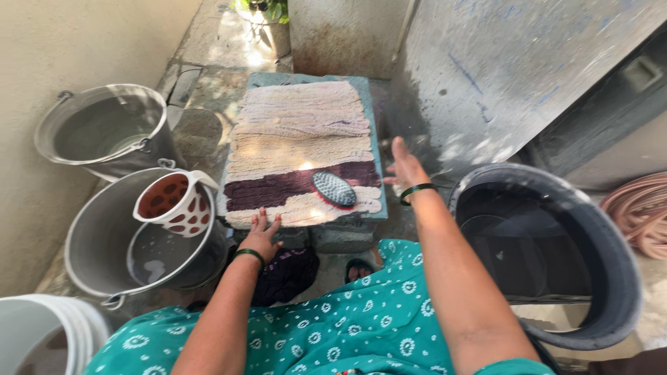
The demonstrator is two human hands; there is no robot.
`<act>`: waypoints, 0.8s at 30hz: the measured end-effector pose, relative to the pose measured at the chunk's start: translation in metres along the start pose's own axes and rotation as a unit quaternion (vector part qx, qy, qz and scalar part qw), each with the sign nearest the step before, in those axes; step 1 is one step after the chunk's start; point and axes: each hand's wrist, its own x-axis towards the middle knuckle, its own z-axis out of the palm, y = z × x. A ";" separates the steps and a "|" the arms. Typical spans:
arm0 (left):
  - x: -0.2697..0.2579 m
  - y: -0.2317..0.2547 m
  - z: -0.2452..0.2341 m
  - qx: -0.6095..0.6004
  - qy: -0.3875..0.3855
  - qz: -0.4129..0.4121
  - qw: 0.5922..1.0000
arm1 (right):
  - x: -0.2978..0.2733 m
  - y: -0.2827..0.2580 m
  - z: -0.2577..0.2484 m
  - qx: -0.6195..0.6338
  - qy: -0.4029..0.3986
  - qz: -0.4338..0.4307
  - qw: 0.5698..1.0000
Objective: The person scrubs a small rug using a brush and water from a bucket, then uses a small mug to pour more water onto it.
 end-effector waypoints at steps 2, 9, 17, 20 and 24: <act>0.002 0.003 0.001 -0.001 0.006 0.015 1.000 | 0.000 0.000 0.001 0.010 0.005 -0.035 0.999; 0.008 -0.007 0.010 -0.005 0.028 0.027 0.999 | -0.016 -0.026 -0.002 0.320 -0.061 -0.142 0.935; 0.014 -0.008 0.013 0.013 0.009 0.011 1.000 | -0.001 -0.009 -0.004 0.207 -0.045 -0.045 0.976; 0.010 -0.004 0.008 0.020 0.000 0.001 1.000 | -0.003 -0.006 -0.007 0.194 -0.043 -0.041 0.979; 0.007 -0.001 0.005 0.024 -0.001 -0.002 1.000 | -0.007 -0.008 -0.007 0.177 -0.038 -0.045 0.982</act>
